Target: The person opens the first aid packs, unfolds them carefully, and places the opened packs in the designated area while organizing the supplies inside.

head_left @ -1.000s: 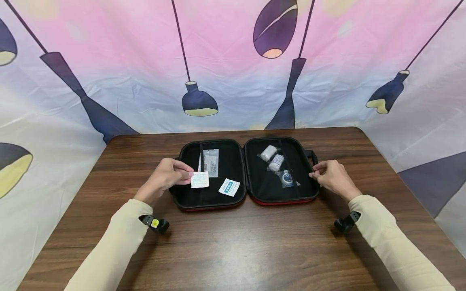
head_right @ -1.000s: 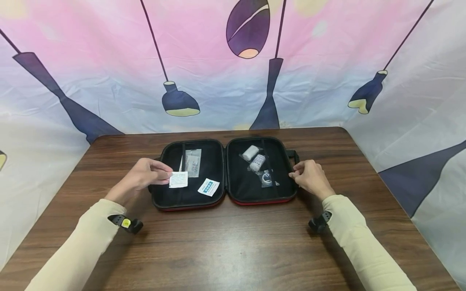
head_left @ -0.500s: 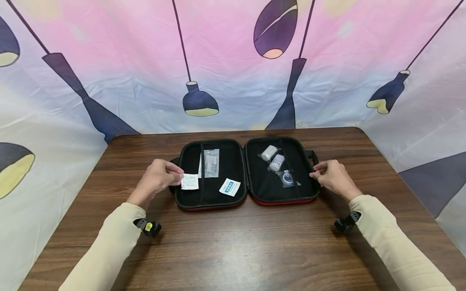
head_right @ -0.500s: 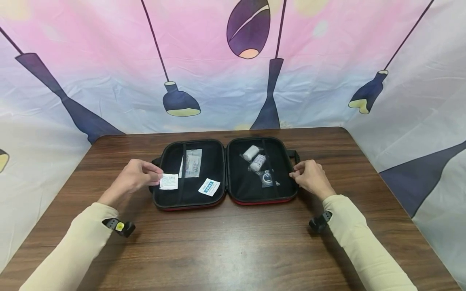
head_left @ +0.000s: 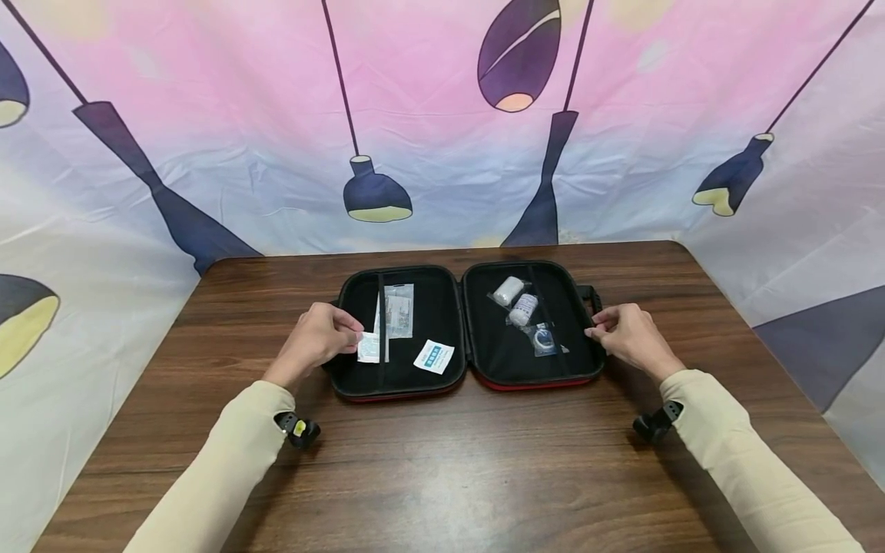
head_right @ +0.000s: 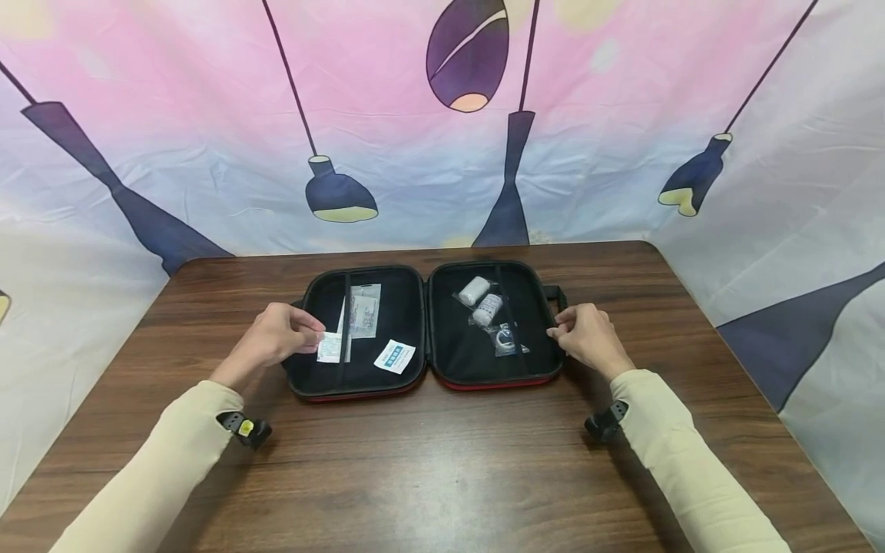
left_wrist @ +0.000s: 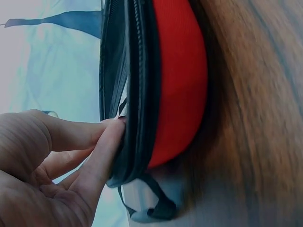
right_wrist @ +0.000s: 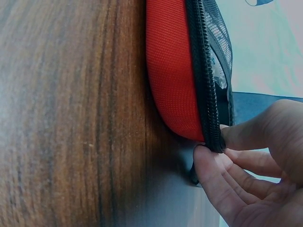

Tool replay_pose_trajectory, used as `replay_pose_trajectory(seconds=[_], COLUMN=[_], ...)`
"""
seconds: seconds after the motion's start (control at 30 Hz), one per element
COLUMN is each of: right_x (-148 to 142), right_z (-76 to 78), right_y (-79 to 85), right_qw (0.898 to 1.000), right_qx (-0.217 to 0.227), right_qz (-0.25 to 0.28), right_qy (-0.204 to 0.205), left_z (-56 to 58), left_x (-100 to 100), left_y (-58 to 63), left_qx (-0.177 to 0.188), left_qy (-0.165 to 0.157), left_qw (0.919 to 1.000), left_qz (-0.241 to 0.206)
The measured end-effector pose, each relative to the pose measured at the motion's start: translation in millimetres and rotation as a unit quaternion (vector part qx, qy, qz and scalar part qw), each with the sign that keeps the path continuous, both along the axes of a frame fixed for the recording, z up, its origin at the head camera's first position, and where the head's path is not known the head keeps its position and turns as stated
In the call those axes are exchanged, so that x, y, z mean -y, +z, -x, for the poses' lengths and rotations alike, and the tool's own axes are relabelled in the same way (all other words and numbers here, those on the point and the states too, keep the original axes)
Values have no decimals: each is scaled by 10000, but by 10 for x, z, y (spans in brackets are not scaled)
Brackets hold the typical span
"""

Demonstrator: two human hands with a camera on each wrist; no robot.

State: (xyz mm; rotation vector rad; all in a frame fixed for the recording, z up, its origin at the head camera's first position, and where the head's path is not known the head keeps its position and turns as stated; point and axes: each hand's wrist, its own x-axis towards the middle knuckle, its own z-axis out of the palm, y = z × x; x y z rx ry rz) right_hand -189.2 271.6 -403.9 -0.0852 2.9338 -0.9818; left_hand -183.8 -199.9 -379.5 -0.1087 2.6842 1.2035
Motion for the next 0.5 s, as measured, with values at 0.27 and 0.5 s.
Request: replay_pose_trajectory(seconds=[0.27, 0.5], right_x=[-14, -14], right_z=[3, 2], right_y=[-19, -17], right_qw=[10000, 10000], right_qx=[-13, -9], right_qz=[18, 18], right_qy=[-4, -5], left_z=[24, 45], left_x=[-122, -196], left_y=[-43, -81], left_qx=[-91, 33], left_qy=[-95, -184], left_qw=[9998, 9995], left_qz=[-141, -268])
